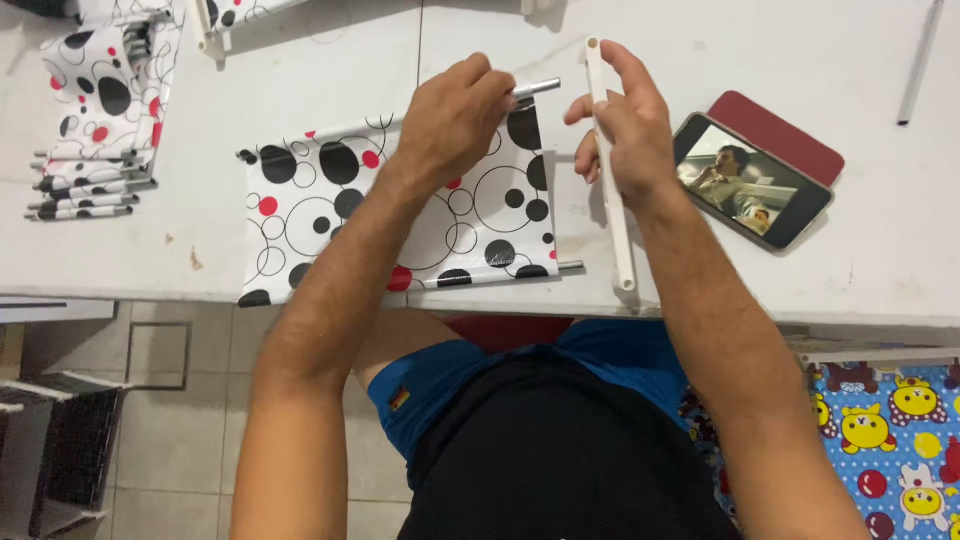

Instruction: Assembling small patterned shelf units by inserting metal rods into sleeves and attaching plastic side frames.

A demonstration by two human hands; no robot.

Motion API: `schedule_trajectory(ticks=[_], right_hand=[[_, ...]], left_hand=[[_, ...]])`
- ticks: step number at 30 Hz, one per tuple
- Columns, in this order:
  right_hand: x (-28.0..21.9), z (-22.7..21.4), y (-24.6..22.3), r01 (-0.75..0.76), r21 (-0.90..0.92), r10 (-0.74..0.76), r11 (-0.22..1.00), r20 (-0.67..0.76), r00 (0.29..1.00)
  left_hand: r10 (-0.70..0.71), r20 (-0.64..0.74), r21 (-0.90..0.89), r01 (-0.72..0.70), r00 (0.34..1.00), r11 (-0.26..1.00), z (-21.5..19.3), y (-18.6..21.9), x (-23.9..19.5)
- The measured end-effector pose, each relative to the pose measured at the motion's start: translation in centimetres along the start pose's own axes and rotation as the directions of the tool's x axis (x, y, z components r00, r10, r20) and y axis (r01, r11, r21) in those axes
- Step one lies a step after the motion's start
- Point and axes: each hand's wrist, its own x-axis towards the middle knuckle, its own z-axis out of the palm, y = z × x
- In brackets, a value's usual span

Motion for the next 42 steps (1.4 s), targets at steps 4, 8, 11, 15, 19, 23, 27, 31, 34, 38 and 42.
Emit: schedule_trajectory(ticks=[4,8,11,15,19,23,27,31,34,38,42], right_hand=[[-0.8,0.6,-1.6,-0.123,0.039,0.124,0.992,-0.006,0.992],[0.2,0.3,0.5,-0.07,0.068,0.065,0.995,0.07,0.995],[0.4,0.2,1.2,-0.026,0.102,0.017,0.994,0.09,0.996],[0.1,0.4,1.1,-0.006,0.022,0.004,1.0,0.064,0.998],[0.0,0.5,1.8,0.086,-0.119,-0.082,0.989,0.04,0.996],[-0.3,0.9,1.4,0.107,-0.107,-0.104,0.988,0.036,0.994],[-0.2,0.9,1.7,0.109,-0.07,-0.109,0.992,0.003,0.994],[-0.2,0.6,1.1,0.099,-0.062,-0.098,0.993,0.033,0.995],[0.9,0.4,1.6,0.043,-0.118,-0.04,0.992,0.031,0.999],[-0.5,0.6,-0.9,-0.093,-0.286,0.073,0.954,-0.079,0.994],[-0.3,-1.0,0.0,0.083,-0.609,-0.087,0.789,0.022,0.996]], left_hand=[[-0.053,0.058,0.038,0.051,0.997,0.998,0.4,0.2,0.7],[-0.028,0.079,0.05,0.024,0.996,0.998,0.7,0.5,1.0],[0.009,-0.004,0.031,-0.009,1.0,0.999,1.1,0.3,1.0],[-0.005,-0.006,0.058,0.006,1.0,0.998,1.7,0.4,1.1],[-0.014,0.033,0.123,0.01,0.999,0.992,1.5,0.6,1.3],[0.035,-0.021,0.138,-0.032,0.999,0.99,1.7,0.9,1.9],[0.054,-0.03,0.157,-0.049,0.998,0.986,2.2,1.0,2.6],[0.031,-0.018,0.115,-0.029,0.999,0.993,3.1,0.9,2.8],[0.008,0.1,0.083,-0.016,0.995,0.996,3.9,-0.1,2.6],[-0.125,0.181,0.144,0.099,0.976,0.985,1.1,3.8,1.4],[0.011,0.278,-0.06,0.006,0.96,0.998,1.5,9.2,-3.1]])
